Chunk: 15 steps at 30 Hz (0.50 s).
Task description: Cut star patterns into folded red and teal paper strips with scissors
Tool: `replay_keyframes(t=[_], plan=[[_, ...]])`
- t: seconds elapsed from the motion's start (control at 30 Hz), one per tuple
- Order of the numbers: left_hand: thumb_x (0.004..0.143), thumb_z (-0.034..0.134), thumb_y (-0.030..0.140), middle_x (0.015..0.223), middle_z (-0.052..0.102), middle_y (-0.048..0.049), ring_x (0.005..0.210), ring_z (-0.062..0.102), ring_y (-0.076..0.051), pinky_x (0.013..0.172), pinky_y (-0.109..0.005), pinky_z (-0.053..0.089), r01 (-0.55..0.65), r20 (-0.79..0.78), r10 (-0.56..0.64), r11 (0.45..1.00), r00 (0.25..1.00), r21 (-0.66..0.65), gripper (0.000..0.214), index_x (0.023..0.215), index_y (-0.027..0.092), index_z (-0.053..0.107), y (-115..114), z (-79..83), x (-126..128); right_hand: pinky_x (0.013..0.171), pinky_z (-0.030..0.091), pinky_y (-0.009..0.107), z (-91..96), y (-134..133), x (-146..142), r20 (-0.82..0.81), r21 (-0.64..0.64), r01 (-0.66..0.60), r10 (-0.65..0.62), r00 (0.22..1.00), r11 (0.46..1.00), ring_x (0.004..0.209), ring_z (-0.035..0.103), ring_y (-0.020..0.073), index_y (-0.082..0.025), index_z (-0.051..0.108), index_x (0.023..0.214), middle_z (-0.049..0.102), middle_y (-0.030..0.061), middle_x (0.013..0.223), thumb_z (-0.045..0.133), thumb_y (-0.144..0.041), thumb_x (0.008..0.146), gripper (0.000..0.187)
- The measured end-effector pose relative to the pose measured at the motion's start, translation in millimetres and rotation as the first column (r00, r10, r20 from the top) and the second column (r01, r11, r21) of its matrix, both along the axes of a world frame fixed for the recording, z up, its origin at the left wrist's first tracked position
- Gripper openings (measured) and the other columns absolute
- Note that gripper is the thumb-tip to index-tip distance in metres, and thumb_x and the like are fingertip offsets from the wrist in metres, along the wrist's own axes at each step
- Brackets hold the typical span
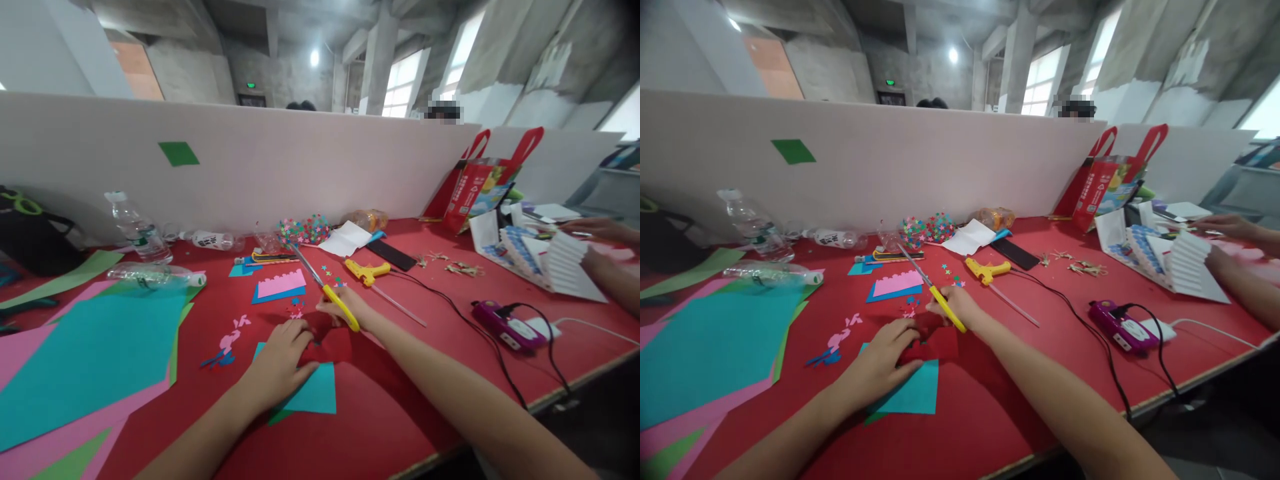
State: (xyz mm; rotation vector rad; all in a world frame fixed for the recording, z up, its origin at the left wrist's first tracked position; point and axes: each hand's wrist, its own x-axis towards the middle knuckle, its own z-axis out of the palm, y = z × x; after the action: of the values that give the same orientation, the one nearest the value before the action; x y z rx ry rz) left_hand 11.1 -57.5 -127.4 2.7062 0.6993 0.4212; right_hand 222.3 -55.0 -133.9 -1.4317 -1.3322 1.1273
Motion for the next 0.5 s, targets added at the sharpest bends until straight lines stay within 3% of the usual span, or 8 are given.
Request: replay_keyframes(t=[0.13, 0.33, 0.43, 0.5], plan=[[0.086, 0.054, 0.024, 0.110, 0.058, -0.0080, 0.107, 0.054, -0.025, 0.094, -0.041, 0.043, -0.067, 0.060, 0.074, 0.991, 0.995, -0.113, 0.016, 0.102, 0.020, 0.056, 1.3, 6.9, 1.2, 0.044, 0.033, 0.019, 4.9, -13.0, 2.0, 0.052, 0.018, 0.039, -0.040, 0.998, 0.999, 0.047, 0.049, 0.0092, -0.016, 0.056, 0.059, 0.053, -0.0051, 0.050, 0.076, -0.031, 0.061, 0.025], [0.087, 0.052, 0.023, 0.104, 0.057, -0.0060, 0.100, 0.058, -0.021, 0.089, -0.036, 0.048, -0.123, 0.084, 0.150, 0.958, 0.985, -0.260, 0.011, 0.096, 0.021, 0.058, 8.0, 15.5, 2.0, 0.036, 0.030, 0.020, 17.9, -25.5, 4.7, -0.001, -0.075, -0.056, 0.056, 0.998, 0.996, 0.034, 0.042, 0.0090, -0.017, 0.061, 0.066, 0.046, -0.0075, 0.041, 0.068, -0.031, 0.066, 0.016], [0.085, 0.053, 0.026, 0.108, 0.059, -0.0060, 0.104, 0.059, -0.022, 0.089, -0.036, 0.048, -0.115, 0.139, 0.152, 0.963, 0.979, -0.244, 0.013, 0.096, 0.023, 0.060, 12.3, 19.5, -0.9, 0.036, 0.030, 0.018, 19.2, -26.1, 6.1, -0.042, -0.079, -0.049, 0.046, 0.998, 0.996, 0.035, 0.042, 0.0080, -0.017, 0.061, 0.067, 0.047, -0.0074, 0.044, 0.063, -0.024, 0.066, 0.008], [0.084, 0.053, 0.030, 0.113, 0.060, -0.0064, 0.109, 0.057, -0.025, 0.092, -0.039, 0.047, -0.196, 0.262, 0.239, 0.964, 0.935, -0.182, 0.017, 0.098, 0.024, 0.061, 18.8, 22.9, -6.8, 0.036, 0.031, 0.018, 17.7, -25.8, 7.0, -0.075, -0.068, -0.011, 0.006, 0.997, 0.998, 0.035, 0.043, 0.0078, -0.017, 0.059, 0.067, 0.047, -0.0074, 0.045, 0.062, -0.023, 0.066, 0.007]])
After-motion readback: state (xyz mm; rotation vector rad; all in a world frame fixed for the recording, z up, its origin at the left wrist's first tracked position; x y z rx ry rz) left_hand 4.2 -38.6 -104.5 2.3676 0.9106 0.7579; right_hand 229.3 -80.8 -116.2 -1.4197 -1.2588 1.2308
